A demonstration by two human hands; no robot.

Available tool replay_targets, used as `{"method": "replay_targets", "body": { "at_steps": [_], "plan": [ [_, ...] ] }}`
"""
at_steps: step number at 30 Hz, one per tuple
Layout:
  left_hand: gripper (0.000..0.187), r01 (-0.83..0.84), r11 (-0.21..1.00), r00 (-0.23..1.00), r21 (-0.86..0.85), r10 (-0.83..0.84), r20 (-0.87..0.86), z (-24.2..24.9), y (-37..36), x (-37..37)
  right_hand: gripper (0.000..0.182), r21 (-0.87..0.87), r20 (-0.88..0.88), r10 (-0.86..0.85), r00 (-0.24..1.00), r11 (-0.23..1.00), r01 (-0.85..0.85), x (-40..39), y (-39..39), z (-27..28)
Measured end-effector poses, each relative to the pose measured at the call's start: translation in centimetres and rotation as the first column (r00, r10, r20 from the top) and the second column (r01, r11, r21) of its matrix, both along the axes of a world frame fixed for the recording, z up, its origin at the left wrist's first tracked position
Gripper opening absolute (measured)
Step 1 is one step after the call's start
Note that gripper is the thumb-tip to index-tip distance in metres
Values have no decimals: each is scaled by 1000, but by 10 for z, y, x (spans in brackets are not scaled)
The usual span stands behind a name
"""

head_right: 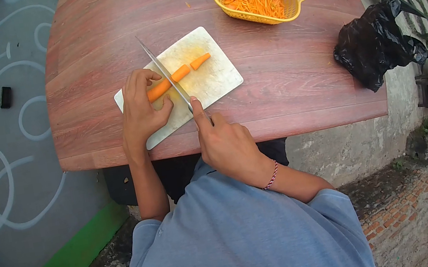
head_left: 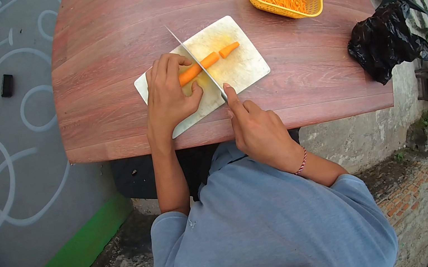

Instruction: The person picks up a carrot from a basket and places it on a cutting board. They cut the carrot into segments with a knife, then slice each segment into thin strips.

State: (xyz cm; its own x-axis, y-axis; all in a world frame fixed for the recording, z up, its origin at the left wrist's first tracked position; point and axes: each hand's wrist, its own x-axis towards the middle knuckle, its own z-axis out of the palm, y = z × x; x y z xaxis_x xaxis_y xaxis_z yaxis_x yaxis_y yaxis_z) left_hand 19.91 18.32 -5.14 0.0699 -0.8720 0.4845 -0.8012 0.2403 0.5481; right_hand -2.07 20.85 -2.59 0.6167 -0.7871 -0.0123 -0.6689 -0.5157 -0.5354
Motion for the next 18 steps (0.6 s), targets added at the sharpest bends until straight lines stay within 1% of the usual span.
{"method": "replay_targets", "body": {
  "at_steps": [1, 2, 3, 4, 5, 7, 11, 13, 15, 18],
  "plan": [
    [26, 0, 1000, 1000, 0, 0, 3, 0, 5, 4, 62, 14, 29, -4, 1000, 1000, 4, -1, -1, 0],
    [27, -1, 999, 1000, 46, 3, -27, -1, 10, 10, 62, 16, 31, -3, 1000, 1000, 2, -2, -3, 0],
    [27, -2, 996, 998, 93, 8, -58, -4, 15, 14, 60, 53, 88, -14, 996, 999, 9, -3, -4, 1],
    [27, -6, 995, 998, 95, 12, -55, -8, 17, 17, 58, 89, 144, -25, 989, 996, 13, -4, -6, 1],
    [27, 10, 997, 997, 75, -5, -71, -13, 18, 20, 58, 90, 146, -19, 989, 996, 6, -4, -9, 0],
    [28, 16, 998, 996, 55, -11, -83, -16, 20, 23, 56, 131, 268, -37, 963, 991, 2, -5, -13, -2],
    [27, 9, 1000, 995, 22, -7, -102, -17, 19, 22, 57, 132, 287, -33, 957, 991, -5, -5, -14, 3],
    [27, 1, 1000, 994, 19, 1, -111, -20, 20, 23, 57, 103, 310, -34, 950, 995, 2, -4, -11, 6],
    [28, 11, 1000, 995, -13, -12, -95, -22, 20, 25, 57, 105, 315, -14, 949, 994, -21, -2, -9, 9],
    [28, 11, 1000, 994, -15, -13, -111, -24, 20, 25, 58, 108, 319, 21, 948, 992, -59, 1, -4, 7]
  ]
}}
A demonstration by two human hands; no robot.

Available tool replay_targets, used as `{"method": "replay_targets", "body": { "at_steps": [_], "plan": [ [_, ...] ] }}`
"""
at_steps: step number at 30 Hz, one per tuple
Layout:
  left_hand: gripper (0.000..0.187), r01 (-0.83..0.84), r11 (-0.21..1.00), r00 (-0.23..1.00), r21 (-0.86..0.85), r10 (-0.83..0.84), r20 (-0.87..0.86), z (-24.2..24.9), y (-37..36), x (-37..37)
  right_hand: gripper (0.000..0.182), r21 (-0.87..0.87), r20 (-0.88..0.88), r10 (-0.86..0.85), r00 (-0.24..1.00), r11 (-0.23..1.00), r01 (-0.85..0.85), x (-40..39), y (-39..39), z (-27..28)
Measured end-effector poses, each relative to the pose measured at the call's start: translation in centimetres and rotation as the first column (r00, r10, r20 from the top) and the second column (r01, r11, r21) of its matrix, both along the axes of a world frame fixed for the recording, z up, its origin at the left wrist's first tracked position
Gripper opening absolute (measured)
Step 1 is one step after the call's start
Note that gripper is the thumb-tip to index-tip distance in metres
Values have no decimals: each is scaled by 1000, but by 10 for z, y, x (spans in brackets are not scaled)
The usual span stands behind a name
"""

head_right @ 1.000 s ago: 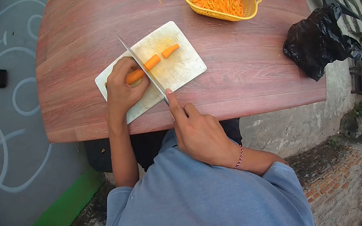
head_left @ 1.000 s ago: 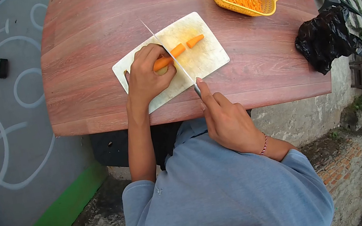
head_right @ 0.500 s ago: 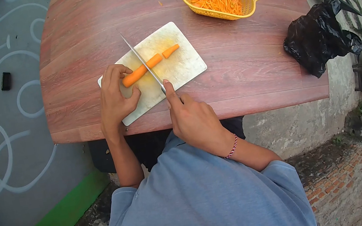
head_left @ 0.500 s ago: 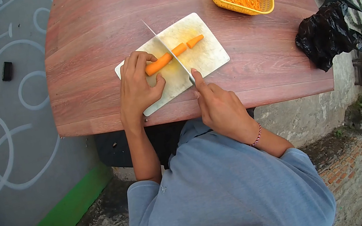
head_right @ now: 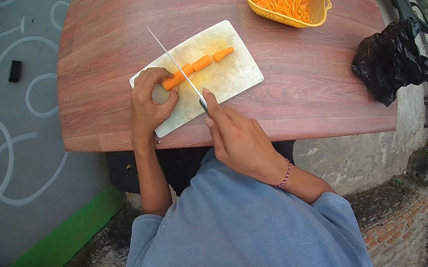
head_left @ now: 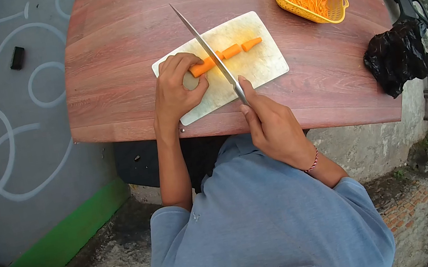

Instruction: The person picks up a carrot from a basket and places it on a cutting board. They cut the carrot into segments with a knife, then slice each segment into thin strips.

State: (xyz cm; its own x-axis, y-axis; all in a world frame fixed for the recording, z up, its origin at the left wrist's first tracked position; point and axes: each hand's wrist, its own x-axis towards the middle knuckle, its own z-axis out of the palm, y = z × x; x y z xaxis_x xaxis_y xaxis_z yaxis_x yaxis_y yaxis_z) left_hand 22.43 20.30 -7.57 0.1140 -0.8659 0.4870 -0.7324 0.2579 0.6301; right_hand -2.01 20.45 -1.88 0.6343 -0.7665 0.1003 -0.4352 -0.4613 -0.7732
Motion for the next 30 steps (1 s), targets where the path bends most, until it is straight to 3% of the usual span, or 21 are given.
{"method": "replay_targets", "body": {
  "at_steps": [5, 10, 13, 19, 25, 30],
  "plan": [
    [29, -3, 999, 1000, -35, 4, 19, 1, 0, -1, 60, 32, -36, 38, 999, 999, -37, 4, 9, 0],
    [30, 12, 998, 999, -56, -9, 52, -1, 0, 0, 65, -88, -220, 22, 975, 995, -42, 9, 16, -1],
    [29, -14, 999, 1000, -35, 14, -1, -3, 0, -1, 66, -136, -208, 16, 978, 990, -45, 11, 19, -3],
    [24, 7, 999, 999, -51, -10, -51, -2, -2, 1, 64, -63, -263, 21, 964, 997, -39, 18, 10, -11],
    [27, -17, 999, 999, -50, 15, -47, -3, 1, -4, 56, 48, -113, 5, 994, 999, 0, 20, -4, -12],
    [44, -123, 986, 979, 113, 139, -147, 1, 4, -8, 55, 71, -7, 0, 1000, 997, 1, 17, -12, -10]
  ]
}}
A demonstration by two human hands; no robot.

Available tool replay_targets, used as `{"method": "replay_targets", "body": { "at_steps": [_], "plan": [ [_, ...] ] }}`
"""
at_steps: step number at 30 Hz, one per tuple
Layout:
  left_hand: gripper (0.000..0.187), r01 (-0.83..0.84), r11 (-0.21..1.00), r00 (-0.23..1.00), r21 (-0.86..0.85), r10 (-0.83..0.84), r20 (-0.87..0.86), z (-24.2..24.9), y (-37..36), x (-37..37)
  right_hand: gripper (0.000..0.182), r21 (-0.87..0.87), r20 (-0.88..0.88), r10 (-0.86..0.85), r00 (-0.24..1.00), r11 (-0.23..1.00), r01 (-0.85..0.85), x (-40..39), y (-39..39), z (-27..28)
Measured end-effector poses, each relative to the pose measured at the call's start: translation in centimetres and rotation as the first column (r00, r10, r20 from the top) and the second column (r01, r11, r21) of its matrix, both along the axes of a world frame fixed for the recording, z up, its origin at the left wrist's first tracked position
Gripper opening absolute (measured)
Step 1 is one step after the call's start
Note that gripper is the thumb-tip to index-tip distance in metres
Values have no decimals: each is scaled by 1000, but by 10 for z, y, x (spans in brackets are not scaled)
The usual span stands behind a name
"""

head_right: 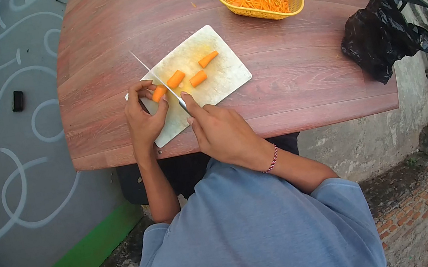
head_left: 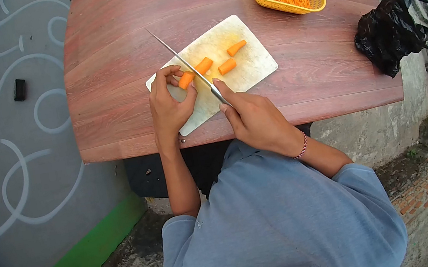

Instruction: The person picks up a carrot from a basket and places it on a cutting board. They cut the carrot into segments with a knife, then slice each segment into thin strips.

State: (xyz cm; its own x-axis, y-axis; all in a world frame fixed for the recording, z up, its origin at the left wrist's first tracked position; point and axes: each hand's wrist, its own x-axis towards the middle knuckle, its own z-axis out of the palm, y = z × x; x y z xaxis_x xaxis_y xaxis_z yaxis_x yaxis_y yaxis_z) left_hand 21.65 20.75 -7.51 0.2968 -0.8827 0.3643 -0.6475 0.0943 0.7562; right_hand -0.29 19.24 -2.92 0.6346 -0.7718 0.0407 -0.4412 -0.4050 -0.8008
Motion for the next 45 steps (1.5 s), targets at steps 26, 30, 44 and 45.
{"method": "replay_targets", "body": {
  "at_steps": [26, 30, 44, 45],
  "plan": [
    [17, 39, 997, 871, -71, 1, 491, 8, -25, -40, 57, 312, 292, -421, 859, 891, 330, -71, -16, -31],
    [18, 42, 991, 896, -129, 20, 443, 23, -33, 3, 56, 354, 341, -435, 833, 881, 315, -69, -18, -37],
    [43, 228, 973, 911, 35, -201, -360, -4, -79, 76, 57, 377, 372, -437, 819, 877, 297, -70, -18, -39],
    [51, 261, 965, 890, -22, -249, -383, -5, -79, 80, 57, 369, 373, -424, 825, 884, 288, -70, -19, -38]
  ]
}}
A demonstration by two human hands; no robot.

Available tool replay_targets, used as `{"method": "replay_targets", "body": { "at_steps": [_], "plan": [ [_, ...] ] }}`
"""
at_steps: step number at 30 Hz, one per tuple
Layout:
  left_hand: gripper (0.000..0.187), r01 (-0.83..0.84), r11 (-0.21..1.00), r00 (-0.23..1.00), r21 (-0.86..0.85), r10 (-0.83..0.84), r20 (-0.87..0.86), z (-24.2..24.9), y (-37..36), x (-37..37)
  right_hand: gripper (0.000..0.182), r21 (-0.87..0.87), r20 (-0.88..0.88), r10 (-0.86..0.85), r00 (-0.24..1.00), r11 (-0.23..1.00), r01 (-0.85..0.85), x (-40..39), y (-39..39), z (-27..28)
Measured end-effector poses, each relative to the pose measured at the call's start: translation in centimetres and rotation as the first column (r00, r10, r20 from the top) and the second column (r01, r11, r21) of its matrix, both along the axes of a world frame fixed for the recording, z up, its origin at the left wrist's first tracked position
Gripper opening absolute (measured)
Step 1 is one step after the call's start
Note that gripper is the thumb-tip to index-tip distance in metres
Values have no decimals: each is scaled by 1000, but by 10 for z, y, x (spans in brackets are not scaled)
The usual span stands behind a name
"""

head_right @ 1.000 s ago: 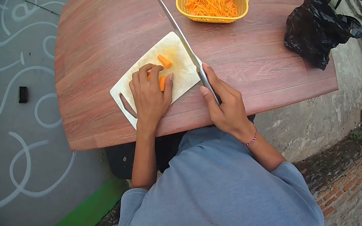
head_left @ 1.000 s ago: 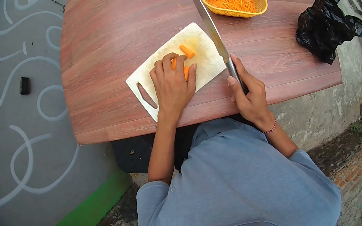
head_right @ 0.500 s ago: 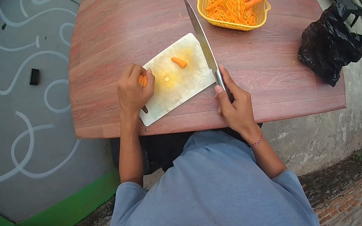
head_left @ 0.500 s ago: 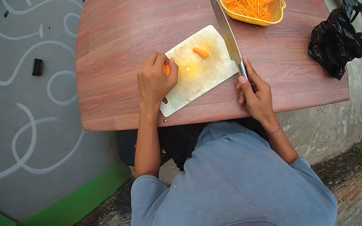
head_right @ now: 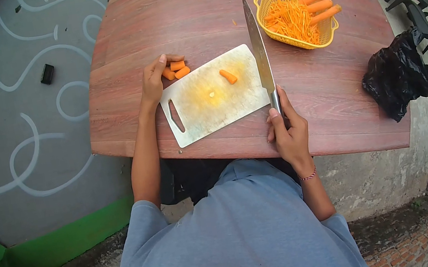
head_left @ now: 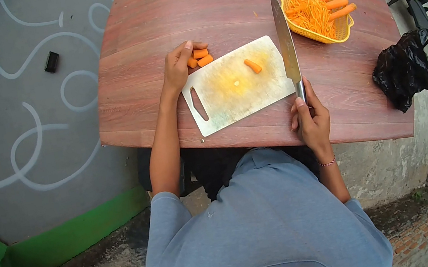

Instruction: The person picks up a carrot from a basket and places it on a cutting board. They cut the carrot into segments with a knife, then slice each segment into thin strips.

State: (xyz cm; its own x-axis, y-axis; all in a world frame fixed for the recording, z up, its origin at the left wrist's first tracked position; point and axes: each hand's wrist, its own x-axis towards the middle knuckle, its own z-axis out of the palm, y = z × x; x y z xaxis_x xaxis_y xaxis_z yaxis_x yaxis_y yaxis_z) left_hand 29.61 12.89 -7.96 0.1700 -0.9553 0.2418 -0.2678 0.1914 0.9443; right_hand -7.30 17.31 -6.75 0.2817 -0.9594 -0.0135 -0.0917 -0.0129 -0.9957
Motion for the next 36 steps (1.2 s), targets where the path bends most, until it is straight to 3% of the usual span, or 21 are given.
{"method": "replay_targets", "body": {
  "at_steps": [3, 16, 18, 19, 20, 22, 23, 24, 26, 27, 30, 31, 36],
  "plan": [
    [54, -73, 997, 997, -40, 73, 1, -5, 0, 3, 57, 0, -8, 9, 1000, 1000, -9, -1, 0, 0],
    [53, -109, 982, 993, -156, 102, -51, -10, -3, 6, 57, 1, 22, 5, 1000, 1000, -5, -2, 2, -2],
    [47, -203, 948, 959, -245, 244, 146, 0, 1, 3, 57, -5, 34, 23, 999, 1000, -23, -3, 1, -3],
    [30, -239, 919, 922, -314, 316, 224, 8, 2, -1, 57, -5, 34, 3, 999, 1000, -3, -3, 1, -4],
    [30, -218, 924, 930, -313, 295, 222, 17, 4, -7, 58, -19, 36, 21, 999, 1000, -21, -4, 0, -5],
    [22, -126, 907, 803, -402, 332, 496, 44, 11, -28, 58, -37, 28, 11, 1000, 999, -10, -5, 0, -6],
    [26, -22, 946, 847, -323, 189, 496, 54, 14, -38, 58, -31, 29, 22, 999, 999, -21, -5, -1, -6],
    [26, -14, 945, 857, -327, 180, 483, 60, 16, -50, 59, -24, 27, 42, 999, 999, -42, -5, -1, -5],
    [30, 194, 977, 804, -92, -105, 585, 65, 16, -77, 60, -26, -3, 55, 998, 998, -55, -5, -1, 0],
    [36, 224, 973, 764, -60, -137, 631, 57, 12, -85, 61, -22, 6, 57, 998, 998, -57, -5, -1, -1],
    [43, 156, 988, 692, -16, -98, 715, 41, 6, -108, 61, -14, 17, 76, 997, 997, -76, -6, -1, 1],
    [50, 103, 991, 689, -83, -11, 724, 36, 5, -112, 61, -7, 4, 80, 997, 997, -80, -6, 0, 3],
    [41, 51, 993, 761, -107, 30, 648, 24, 20, -115, 54, 105, -36, 145, 989, 984, -141, -8, -5, 9]
  ]
}}
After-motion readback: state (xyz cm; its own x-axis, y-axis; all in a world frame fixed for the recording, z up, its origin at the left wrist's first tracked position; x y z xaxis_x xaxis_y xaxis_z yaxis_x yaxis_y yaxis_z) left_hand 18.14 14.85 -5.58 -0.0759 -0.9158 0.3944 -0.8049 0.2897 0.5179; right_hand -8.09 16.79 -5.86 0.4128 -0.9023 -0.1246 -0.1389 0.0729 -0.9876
